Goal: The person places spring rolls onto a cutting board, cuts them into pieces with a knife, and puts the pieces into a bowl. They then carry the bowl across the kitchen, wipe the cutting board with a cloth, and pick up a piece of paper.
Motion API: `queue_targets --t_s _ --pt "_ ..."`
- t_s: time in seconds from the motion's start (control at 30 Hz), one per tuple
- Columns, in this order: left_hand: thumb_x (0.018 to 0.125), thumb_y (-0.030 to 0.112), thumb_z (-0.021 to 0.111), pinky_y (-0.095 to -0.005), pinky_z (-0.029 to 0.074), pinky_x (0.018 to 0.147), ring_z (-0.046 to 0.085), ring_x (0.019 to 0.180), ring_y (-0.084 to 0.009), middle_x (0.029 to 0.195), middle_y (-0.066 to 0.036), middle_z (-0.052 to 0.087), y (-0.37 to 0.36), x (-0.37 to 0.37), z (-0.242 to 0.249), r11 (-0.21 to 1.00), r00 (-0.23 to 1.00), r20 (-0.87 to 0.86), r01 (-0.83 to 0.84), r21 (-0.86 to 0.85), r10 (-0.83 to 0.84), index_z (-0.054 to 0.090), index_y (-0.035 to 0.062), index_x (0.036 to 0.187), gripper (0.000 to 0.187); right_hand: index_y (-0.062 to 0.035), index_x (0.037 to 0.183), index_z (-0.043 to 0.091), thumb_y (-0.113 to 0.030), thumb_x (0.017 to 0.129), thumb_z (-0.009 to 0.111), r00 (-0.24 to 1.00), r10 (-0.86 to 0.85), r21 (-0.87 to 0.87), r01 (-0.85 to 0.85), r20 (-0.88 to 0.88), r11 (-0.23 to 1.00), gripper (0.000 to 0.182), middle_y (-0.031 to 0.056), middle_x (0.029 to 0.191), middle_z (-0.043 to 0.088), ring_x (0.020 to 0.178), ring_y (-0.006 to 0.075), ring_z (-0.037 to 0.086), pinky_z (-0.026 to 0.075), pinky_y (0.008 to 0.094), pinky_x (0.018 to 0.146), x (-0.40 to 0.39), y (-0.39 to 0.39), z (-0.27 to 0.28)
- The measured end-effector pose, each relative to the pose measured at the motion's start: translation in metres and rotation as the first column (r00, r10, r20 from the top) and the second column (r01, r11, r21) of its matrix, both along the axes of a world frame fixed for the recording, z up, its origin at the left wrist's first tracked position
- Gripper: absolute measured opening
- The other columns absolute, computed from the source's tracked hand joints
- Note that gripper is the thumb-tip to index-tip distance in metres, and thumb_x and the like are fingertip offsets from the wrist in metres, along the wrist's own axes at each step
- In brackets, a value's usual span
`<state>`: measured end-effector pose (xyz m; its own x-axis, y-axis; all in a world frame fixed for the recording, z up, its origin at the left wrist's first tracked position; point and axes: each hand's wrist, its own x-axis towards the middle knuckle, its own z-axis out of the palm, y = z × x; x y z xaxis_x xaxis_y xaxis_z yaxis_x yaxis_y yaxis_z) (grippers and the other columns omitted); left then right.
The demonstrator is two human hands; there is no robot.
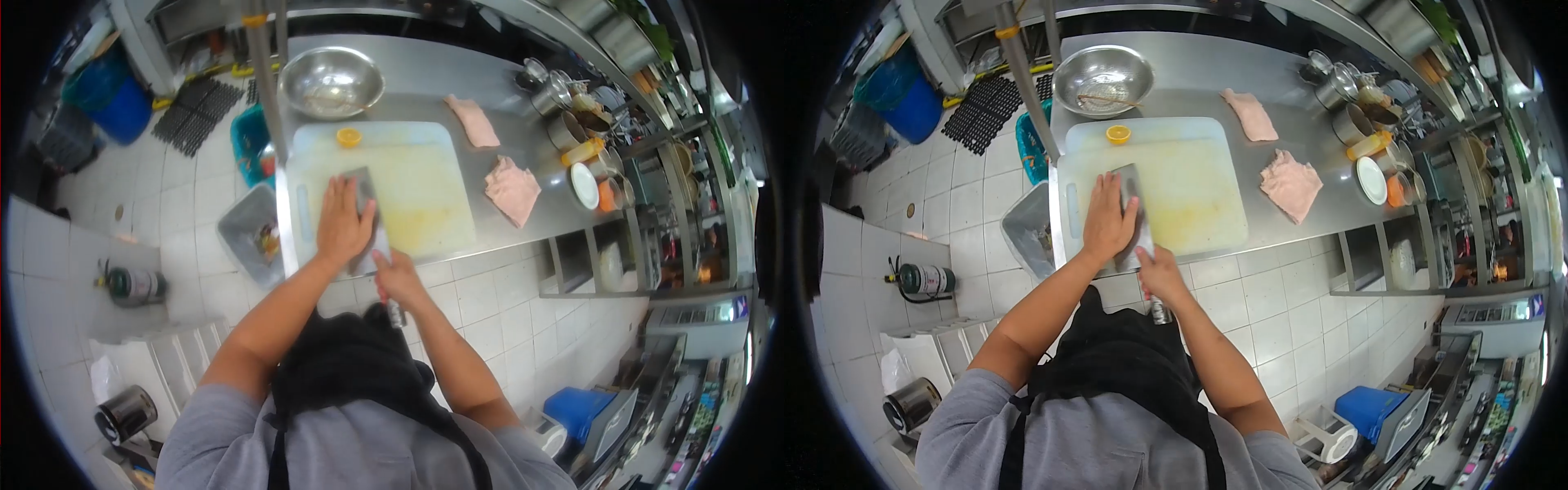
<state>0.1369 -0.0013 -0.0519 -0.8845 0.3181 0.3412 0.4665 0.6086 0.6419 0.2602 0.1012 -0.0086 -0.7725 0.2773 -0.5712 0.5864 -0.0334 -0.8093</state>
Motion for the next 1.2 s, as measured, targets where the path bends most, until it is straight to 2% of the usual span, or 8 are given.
queue_targets --t_s 0.17,0.3,0.37,0.4,0.47,0.57,1.0,1.2 --pt "0.103 0.031 0.053 -0.0471 0.026 0.121 0.035 0.144 -0.0456 0.153 -0.030 0.040 -0.010 -0.005 -0.003 0.961 0.986 0.142 -0.123 0.249 0.090 0.046 -0.0065 0.143 0.055 -0.0065 0.102 0.051 -0.029 0.106 0.053 0.998 0.020 -0.288 -0.005 0.051 0.958 0.023 0.0024 0.059 0.046 0.040 0.0118 0.041 0.038 0.0318 0.037 0.000 -0.019 0.006" --pt "0.101 0.030 0.054 -0.0486 0.022 0.122 0.033 0.147 -0.0441 0.156 -0.026 0.039 -0.089 0.002 0.063 0.834 0.986 0.161 -0.121 0.539 0.039 0.050 -0.0027 0.142 0.053 -0.0086 0.101 0.049 -0.030 0.107 0.053 0.994 0.067 -0.447 -0.020 0.090 0.894 0.023 0.0007 0.059 0.043 0.041 0.0104 0.039 0.037 0.0307 0.038 -0.002 -0.023 0.025" --pt "0.098 0.035 0.059 -0.0571 0.015 0.121 0.027 0.150 -0.0420 0.162 -0.022 0.032 -0.133 0.010 0.070 0.997 0.997 -0.068 0.050 0.050 -0.047 0.057 0.0123 0.143 0.051 -0.0090 0.098 0.049 -0.025 0.104 0.057 0.989 0.079 -0.526 -0.003 0.122 0.851 0.019 0.0006 0.059 0.042 0.041 0.0099 0.039 0.036 0.0302 0.038 -0.010 -0.032 0.032" --pt "0.098 0.035 0.059 -0.0571 0.015 0.121 0.027 0.150 -0.0420 0.162 -0.022 0.032 -0.144 0.021 0.073 0.999 0.998 -0.060 0.011 0.051 -0.008 0.057 0.0123 0.143 0.051 -0.0090 0.098 0.049 -0.025 0.104 0.057 0.985 0.117 -0.525 -0.032 0.130 0.850 0.019 0.0006 0.059 0.042 0.041 0.0099 0.039 0.036 0.0302 0.038 -0.015 -0.037 0.032" --pt "0.095 0.038 0.060 -0.0600 0.007 0.120 0.018 0.154 -0.0418 0.167 -0.021 0.021 -0.158 0.045 0.079 0.934 0.957 0.036 0.288 -0.210 -0.287 0.062 0.0290 0.140 0.046 -0.0080 0.100 0.050 -0.016 0.099 0.060 0.978 0.197 -0.492 -0.141 0.064 0.859 0.012 0.0012 0.059 0.043 0.041 0.0105 0.040 0.037 0.0302 0.038 -0.026 -0.050 0.031" --pt "0.094 0.046 0.059 -0.0625 0.000 0.119 0.012 0.154 -0.0440 0.168 -0.021 0.015 -0.181 0.053 0.067 0.907 0.929 0.187 0.356 -0.226 -0.318 0.062 0.0405 0.139 0.045 -0.0057 0.105 0.052 -0.002 0.090 0.056 0.961 0.269 -0.458 -0.213 0.059 0.863 0.016 0.0017 0.059 0.044 0.041 0.0112 0.042 0.039 0.0305 0.039 -0.042 -0.070 0.045" --pt "0.104 0.045 0.042 -0.0619 0.007 0.120 0.014 0.155 -0.0392 0.168 -0.020 0.013 -0.278 -0.067 -0.016 0.948 0.965 0.210 -0.084 -0.306 0.154 0.053 0.0382 0.147 0.045 -0.0011 0.106 0.056 0.003 0.085 0.054 0.915 0.393 -0.286 -0.356 0.085 0.890 0.022 0.0025 0.059 0.046 0.042 0.0112 0.042 0.037 0.0288 0.039 -0.063 -0.096 0.080" --pt "0.091 0.059 0.062 -0.0493 0.033 0.117 0.036 0.145 -0.0440 0.159 -0.031 0.030 -0.339 -0.084 -0.119 0.953 0.886 0.403 -0.121 -0.277 0.230 0.061 0.0123 0.140 0.068 -0.0032 0.118 0.065 -0.007 0.087 0.061 0.950 0.312 0.260 -0.295 -0.028 0.919 0.031 0.0045 0.065 0.059 0.045 0.0101 0.052 0.044 0.0277 0.042 -0.030 -0.052 0.101"
